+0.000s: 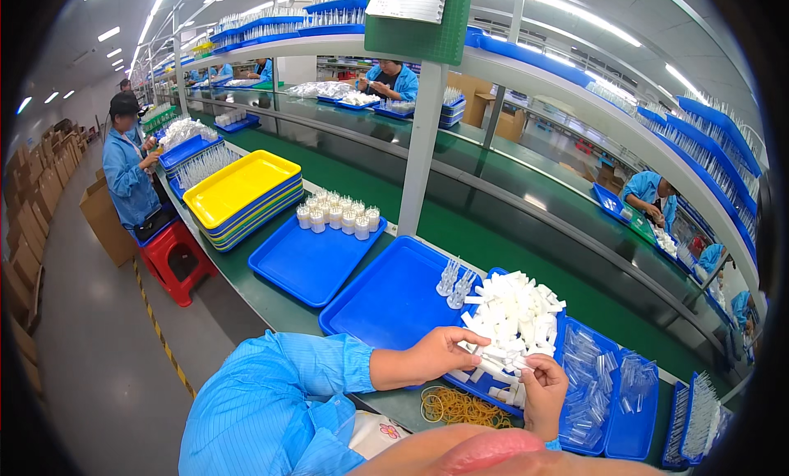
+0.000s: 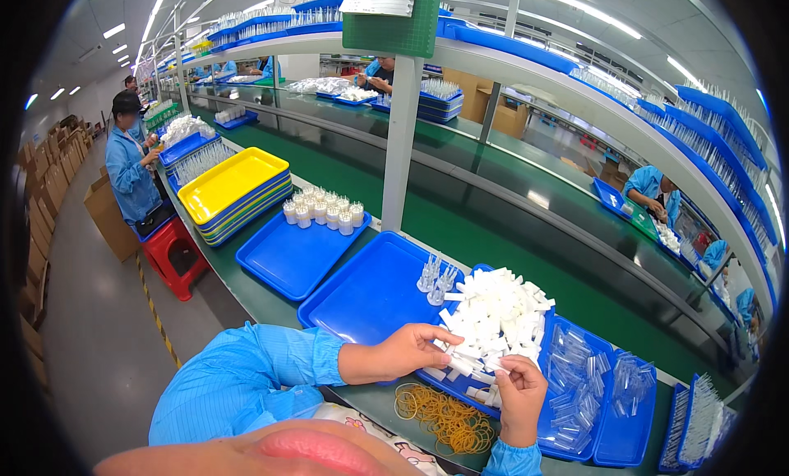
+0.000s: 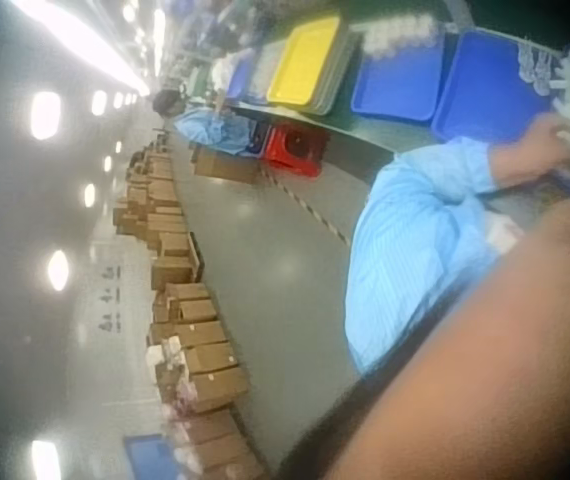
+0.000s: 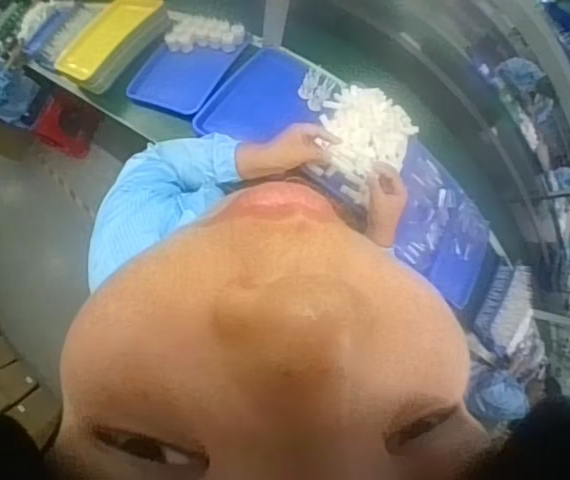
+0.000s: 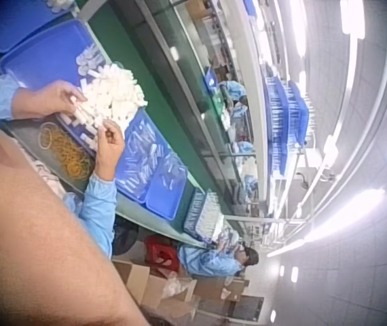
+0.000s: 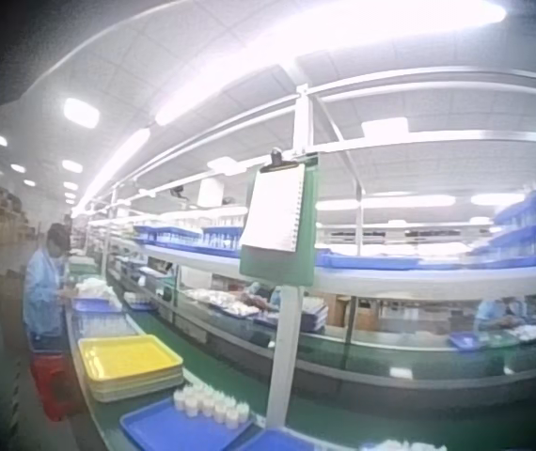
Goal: The person attaches foam cylinders onto pronged plastic bases, secures them with rubber bands, slides clear plastic tubes over the assemblies, and places the completed units onto a tray.
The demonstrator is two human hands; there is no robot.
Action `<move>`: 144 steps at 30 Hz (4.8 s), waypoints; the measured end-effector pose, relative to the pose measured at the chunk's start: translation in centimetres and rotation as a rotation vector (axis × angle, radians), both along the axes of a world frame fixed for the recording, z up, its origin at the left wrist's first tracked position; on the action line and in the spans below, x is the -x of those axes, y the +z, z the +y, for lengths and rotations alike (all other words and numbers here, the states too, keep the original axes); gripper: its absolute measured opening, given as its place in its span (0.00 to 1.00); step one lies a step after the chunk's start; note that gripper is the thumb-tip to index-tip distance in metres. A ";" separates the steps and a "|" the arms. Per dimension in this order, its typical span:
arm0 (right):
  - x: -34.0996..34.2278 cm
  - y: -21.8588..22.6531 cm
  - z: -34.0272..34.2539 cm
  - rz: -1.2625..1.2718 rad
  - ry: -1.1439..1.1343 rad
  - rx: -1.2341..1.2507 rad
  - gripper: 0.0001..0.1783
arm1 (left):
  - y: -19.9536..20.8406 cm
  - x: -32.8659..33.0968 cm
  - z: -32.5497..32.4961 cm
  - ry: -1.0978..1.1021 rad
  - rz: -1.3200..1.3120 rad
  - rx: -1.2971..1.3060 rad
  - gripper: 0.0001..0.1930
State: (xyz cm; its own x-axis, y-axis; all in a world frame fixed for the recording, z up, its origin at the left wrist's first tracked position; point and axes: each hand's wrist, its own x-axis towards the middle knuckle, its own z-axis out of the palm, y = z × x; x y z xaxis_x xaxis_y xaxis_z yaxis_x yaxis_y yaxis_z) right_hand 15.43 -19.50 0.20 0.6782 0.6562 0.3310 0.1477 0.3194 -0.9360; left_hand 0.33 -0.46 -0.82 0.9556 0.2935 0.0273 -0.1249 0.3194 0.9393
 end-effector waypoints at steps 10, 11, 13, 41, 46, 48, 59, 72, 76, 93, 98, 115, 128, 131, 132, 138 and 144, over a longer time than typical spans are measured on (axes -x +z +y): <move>0.7 0.1 -0.2 0.049 0.088 0.069 0.13 | -1.0 0.0 -0.1 0.016 -0.124 -0.160 0.19; 0.7 0.3 -0.2 0.049 0.089 0.070 0.13 | -0.9 0.0 -0.1 0.017 -0.123 -0.160 0.19; 0.8 1.0 -0.3 0.041 0.067 0.073 0.13 | -0.6 0.0 0.0 0.029 -0.124 -0.147 0.18; -0.6 0.5 0.6 -0.011 -0.058 0.051 0.07 | 0.6 -0.2 -0.1 0.118 -0.104 0.050 0.20; -0.8 0.1 0.2 -0.109 -0.061 0.043 0.08 | 0.3 -0.4 0.6 0.066 -0.074 -0.102 0.21; -0.6 0.1 0.0 -0.104 -0.083 0.053 0.09 | 0.0 -0.3 0.4 0.069 -0.063 -0.091 0.21; 0.0 0.9 -0.8 -0.114 -0.084 0.123 0.12 | 0.1 0.1 0.1 0.110 -0.074 -0.046 0.18; 3.3 0.2 1.6 -0.354 -0.080 0.153 0.11 | 0.0 0.2 -0.7 0.030 -0.111 -0.160 0.17; 3.3 0.6 1.9 -0.553 -0.077 0.170 0.13 | 0.1 0.2 -0.7 0.042 -0.102 -0.156 0.18; -7.0 -0.3 -11.0 -0.942 -0.391 1.001 0.18 | 0.3 0.8 -0.2 0.034 0.007 0.095 0.14; -6.2 0.0 -10.0 -0.989 -0.371 0.984 0.14 | 0.4 0.8 0.1 -0.011 0.022 0.112 0.15; 3.6 -0.3 -4.6 0.157 -0.170 -0.013 0.16 | 0.3 0.7 -0.1 -0.205 -0.082 0.156 0.15; 4.6 -1.1 -3.0 0.069 -0.136 0.019 0.11 | 0.0 0.8 0.0 -0.244 -0.043 0.111 0.15; 4.9 -1.4 -2.9 0.031 -0.156 -0.005 0.11 | -0.1 0.6 -0.1 -0.206 -0.121 0.037 0.16; 5.1 -1.4 -2.9 0.010 -0.183 0.005 0.12 | 0.0 0.7 0.1 -0.230 -0.102 -0.028 0.16; 5.9 -1.9 -2.4 -0.101 -0.287 -0.086 0.11 | 0.2 0.8 0.5 -0.290 -0.074 -0.181 0.18; 6.0 -2.2 -2.3 0.001 -0.248 -0.132 0.10 | 1.1 0.9 0.7 -0.332 -0.007 -0.187 0.18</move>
